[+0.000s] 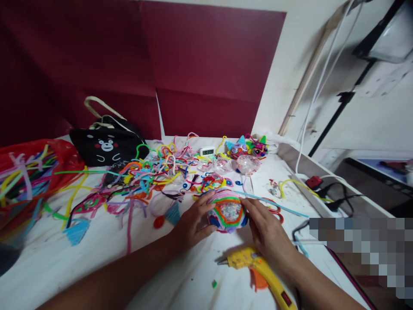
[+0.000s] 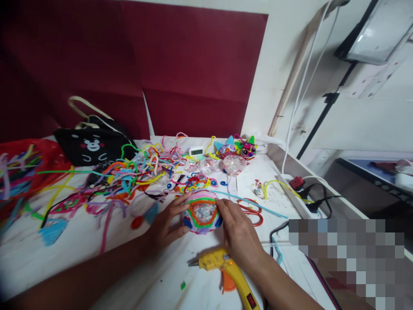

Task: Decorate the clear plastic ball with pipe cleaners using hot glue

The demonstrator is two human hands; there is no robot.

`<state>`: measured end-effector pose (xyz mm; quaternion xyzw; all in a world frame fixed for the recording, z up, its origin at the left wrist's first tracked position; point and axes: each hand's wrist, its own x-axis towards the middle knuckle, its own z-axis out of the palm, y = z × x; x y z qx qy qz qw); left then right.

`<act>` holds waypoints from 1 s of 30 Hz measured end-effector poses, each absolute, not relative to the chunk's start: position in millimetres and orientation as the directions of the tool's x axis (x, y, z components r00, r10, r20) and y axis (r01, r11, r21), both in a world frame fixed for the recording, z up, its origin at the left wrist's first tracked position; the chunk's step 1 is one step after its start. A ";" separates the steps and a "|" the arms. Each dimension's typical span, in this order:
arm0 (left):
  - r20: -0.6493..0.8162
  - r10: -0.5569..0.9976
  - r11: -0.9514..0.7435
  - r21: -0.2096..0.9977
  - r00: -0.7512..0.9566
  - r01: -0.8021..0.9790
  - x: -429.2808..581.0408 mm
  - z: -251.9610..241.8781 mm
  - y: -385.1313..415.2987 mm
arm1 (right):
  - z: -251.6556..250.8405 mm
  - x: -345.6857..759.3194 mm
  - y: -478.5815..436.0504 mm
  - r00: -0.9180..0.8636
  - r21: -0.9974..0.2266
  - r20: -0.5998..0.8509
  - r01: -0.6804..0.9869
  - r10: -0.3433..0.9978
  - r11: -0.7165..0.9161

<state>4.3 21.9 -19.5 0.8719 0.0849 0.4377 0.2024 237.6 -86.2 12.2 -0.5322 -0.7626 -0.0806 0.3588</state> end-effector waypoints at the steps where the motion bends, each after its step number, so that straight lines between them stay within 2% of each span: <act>1: 0.723 0.330 -0.902 0.430 0.607 -0.022 4.0 -19.2 21.6 | 12.5 237.5 -86.1 -0.178 -0.255 0.634 0.870 0.753 0.421; 14: 0.697 0.350 -0.895 0.446 0.626 0.004 2.6 -18.2 20.9 | 14.8 236.3 -86.8 -0.180 -0.295 0.575 0.865 0.798 0.407; 30: 0.673 0.370 -0.878 0.479 0.641 0.004 0.2 -20.1 21.9 | 11.8 236.4 -84.7 -0.182 -0.293 0.591 0.859 0.786 0.420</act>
